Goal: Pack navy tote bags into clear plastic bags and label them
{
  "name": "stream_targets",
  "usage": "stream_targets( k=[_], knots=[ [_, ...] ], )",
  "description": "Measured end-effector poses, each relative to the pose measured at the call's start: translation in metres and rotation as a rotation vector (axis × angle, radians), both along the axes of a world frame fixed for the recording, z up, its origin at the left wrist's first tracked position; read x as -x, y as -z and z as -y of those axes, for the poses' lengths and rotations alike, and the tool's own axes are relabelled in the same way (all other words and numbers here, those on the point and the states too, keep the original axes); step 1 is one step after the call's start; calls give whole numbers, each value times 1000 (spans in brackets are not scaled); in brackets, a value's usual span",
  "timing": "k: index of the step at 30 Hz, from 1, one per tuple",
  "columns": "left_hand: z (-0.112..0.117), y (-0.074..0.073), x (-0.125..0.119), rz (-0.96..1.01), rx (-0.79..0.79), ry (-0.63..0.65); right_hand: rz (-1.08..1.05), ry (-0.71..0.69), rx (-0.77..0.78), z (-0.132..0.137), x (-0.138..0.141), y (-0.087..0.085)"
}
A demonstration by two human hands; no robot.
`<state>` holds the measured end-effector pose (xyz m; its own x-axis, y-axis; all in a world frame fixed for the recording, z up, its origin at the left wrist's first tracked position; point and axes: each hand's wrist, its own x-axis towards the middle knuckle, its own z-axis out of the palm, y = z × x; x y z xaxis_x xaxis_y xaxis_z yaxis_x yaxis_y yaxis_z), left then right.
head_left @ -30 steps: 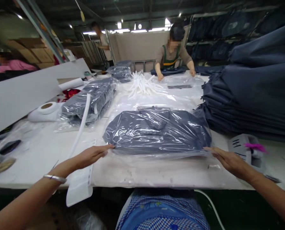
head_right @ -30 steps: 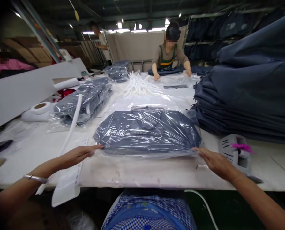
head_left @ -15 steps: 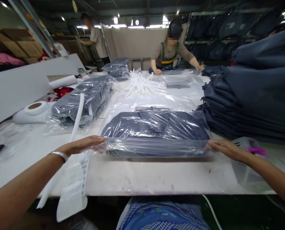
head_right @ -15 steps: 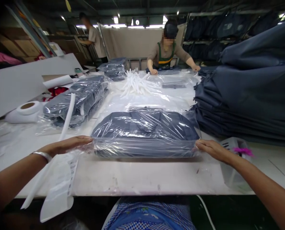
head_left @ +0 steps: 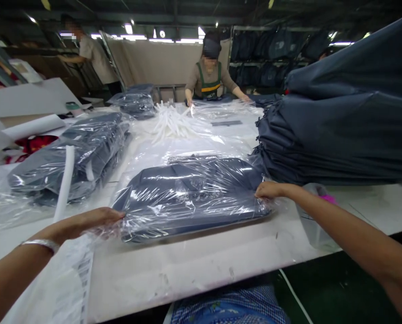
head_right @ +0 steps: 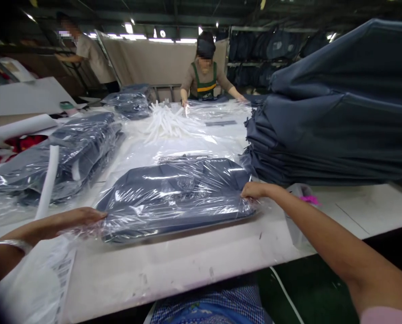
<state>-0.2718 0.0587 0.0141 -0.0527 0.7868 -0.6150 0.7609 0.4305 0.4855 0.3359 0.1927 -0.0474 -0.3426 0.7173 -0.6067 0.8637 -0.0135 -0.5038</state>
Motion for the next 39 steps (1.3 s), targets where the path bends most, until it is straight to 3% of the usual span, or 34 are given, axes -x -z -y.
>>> stream_targets(
  k=[3, 5, 8, 13, 17, 19, 21, 23, 25, 27, 29, 31, 33, 39],
  knots=[
    [-11, 0, 1, -204, 92, 169, 25, 12, -1, -3, 2, 5],
    [-14, -3, 3, -370, 27, 270, 32, 5, -9, -2, 2, 5],
    [-9, -11, 8, -372, -71, 358, 31, -22, -28, -2, 3, 4],
    [-2, -25, 20, -363, -226, 323, 28, -81, -52, -4, 5, 4],
    [3, -38, 24, -491, -367, 295, 12, -104, -70, -4, 6, 5],
    [12, -45, 5, -612, -526, 205, 3, -108, -72, -4, 6, 4],
    [25, -45, -37, -688, -777, 76, 2, -107, -71, -4, 7, 4],
    [39, -31, -98, -583, -966, 33, 6, -106, -72, -4, 7, 3],
    [47, -4, -167, -344, -953, 317, 10, -103, -75, -4, 7, 1],
    [46, 29, -224, -229, -921, 571, 13, -95, -74, -4, 8, 0],
    [37, 59, -260, -218, -930, 676, 14, -80, -63, -3, 8, 1],
    [25, 80, -272, -239, -923, 703, 7, -66, -43, -3, 7, 1],
    [17, 92, -269, -249, -900, 706, -10, -60, -18, -3, 5, 1],
    [13, 102, -253, -253, -914, 694, -88, -67, 42, -11, -23, -20]
  ],
)
